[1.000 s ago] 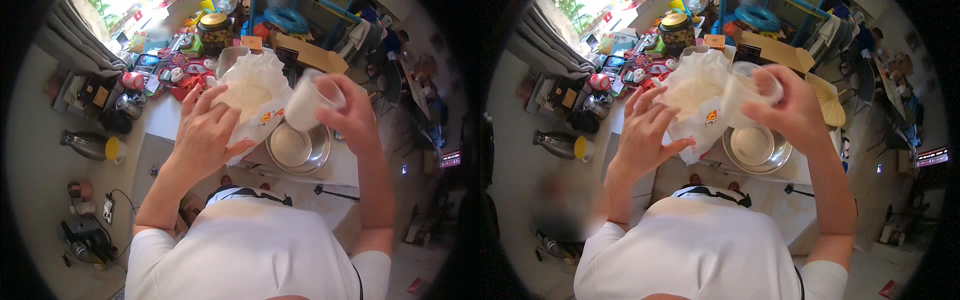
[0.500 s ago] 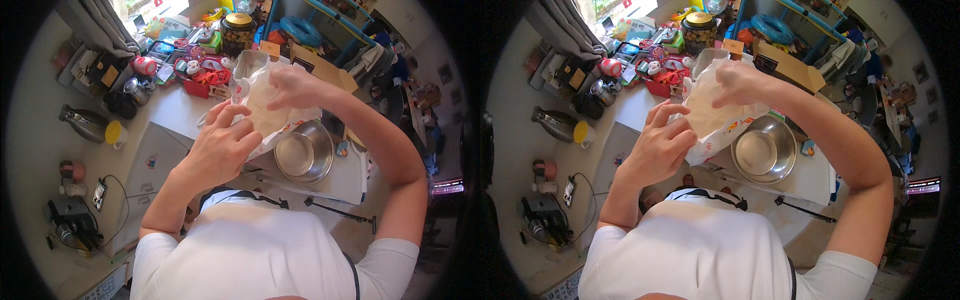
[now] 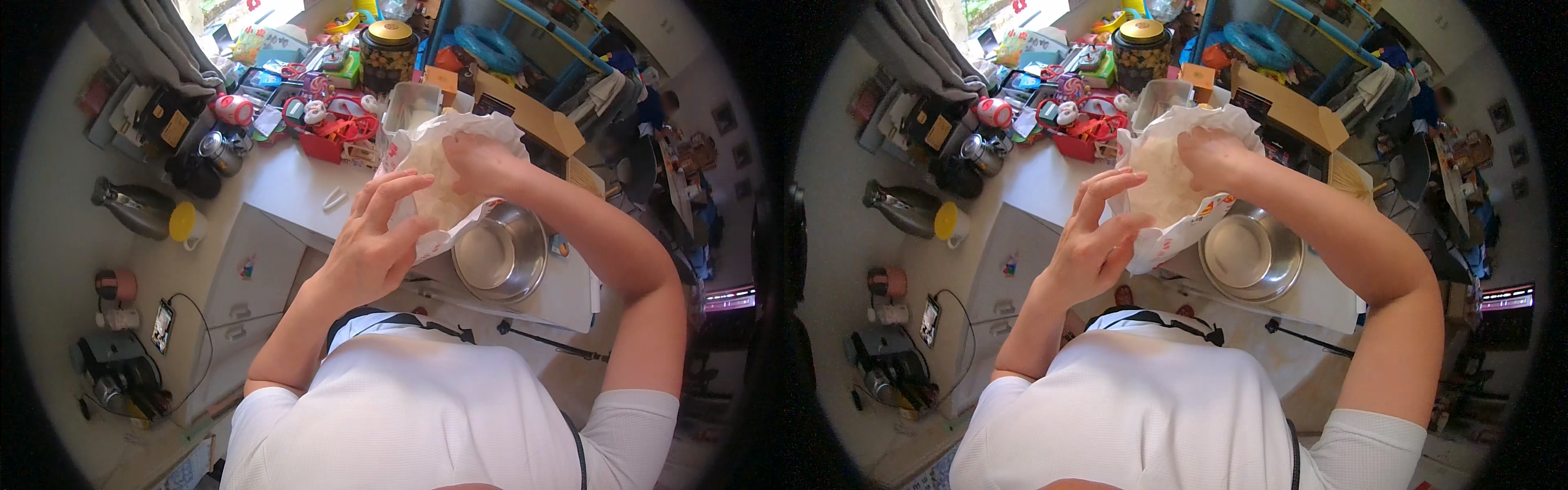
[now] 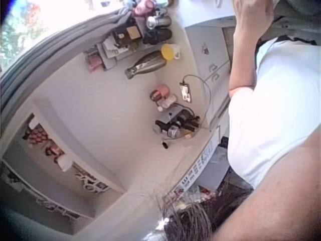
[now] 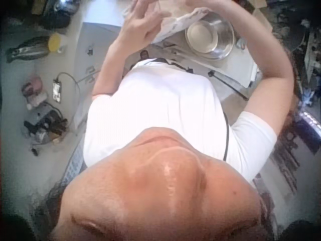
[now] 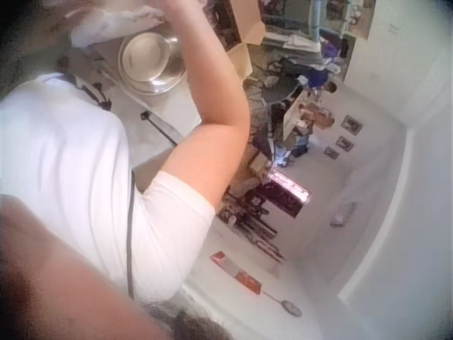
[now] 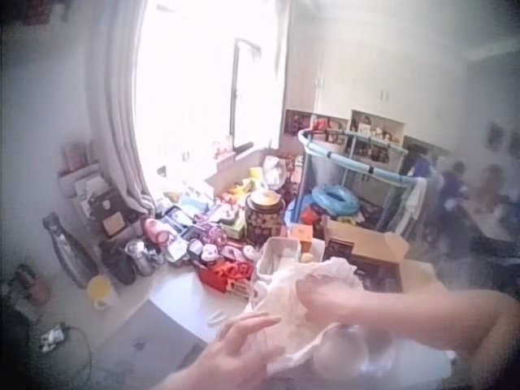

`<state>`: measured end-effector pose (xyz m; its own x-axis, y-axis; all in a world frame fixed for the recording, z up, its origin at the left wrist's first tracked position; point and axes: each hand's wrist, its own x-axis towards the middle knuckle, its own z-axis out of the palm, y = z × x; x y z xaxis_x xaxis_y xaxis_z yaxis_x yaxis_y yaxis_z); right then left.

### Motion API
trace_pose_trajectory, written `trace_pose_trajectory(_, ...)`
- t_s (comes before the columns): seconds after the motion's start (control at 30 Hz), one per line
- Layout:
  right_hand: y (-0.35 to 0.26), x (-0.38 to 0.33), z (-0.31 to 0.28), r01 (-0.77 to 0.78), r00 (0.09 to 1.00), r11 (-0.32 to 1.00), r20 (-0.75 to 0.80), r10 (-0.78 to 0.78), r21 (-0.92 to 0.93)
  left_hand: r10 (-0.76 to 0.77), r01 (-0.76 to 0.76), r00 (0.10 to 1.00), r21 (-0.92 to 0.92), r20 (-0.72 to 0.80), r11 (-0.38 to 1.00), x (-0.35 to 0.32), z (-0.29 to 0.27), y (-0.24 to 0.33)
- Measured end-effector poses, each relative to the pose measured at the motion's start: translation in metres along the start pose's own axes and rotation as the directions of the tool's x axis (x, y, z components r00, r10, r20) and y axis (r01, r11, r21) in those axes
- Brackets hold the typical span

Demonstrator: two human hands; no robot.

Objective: The person retrieves a plastic bag of white powder from a cabinet, opens it, and repeatedly scoops the powder with a small cup into a metal bowl. The person also briefly opens a white container and removes a small white item before returning to the powder transfer.

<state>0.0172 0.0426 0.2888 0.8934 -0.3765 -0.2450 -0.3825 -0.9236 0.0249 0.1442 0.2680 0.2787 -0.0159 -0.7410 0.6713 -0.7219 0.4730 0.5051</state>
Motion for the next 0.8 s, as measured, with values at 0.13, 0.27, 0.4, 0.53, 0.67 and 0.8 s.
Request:
trace_pose_trajectory(0.13, 0.006, -0.004, 0.012, 0.004, 0.997, 1.000, -0.073, -0.005, -0.014, 0.011, -0.001, 0.999, 0.191, -0.051, 0.982, 0.000, 0.004, -0.004)
trace_pose_trajectory(0.27, -0.004, -0.014, 0.010, 0.019, 0.990, 0.990, -0.139, -0.039, -0.141, -0.009, 0.020, 0.999, 0.255, -0.044, 0.967, 0.000, 0.002, -0.010)
trace_pose_trajectory(0.4, -0.013, -0.011, 0.010, 0.102, 0.969, 0.899, -0.163, -0.188, -0.427, -0.016, 0.026, 0.999, 0.226, -0.045, 0.974, 0.007, 0.001, -0.005)
trace_pose_trajectory(0.53, -0.022, 0.000, 0.002, 0.226, 0.966, 0.852, -0.008, -0.260, -0.471, 0.000, 0.012, 0.999, 0.226, -0.054, 0.974, 0.004, -0.002, -0.006)
trace_pose_trajectory(0.67, -0.027, 0.013, 0.009, 0.303, 0.951, 0.862, 0.069, -0.301, -0.406, -0.011, 0.023, 0.998, 0.208, -0.059, 0.978, -0.001, -0.005, -0.005)
trace_pose_trajectory(0.8, -0.032, 0.046, 0.031, 0.338, 0.932, 0.906, 0.227, -0.284, -0.256, 0.002, 0.012, 0.997, 0.182, -0.077, 0.983, -0.001, -0.006, -0.005)
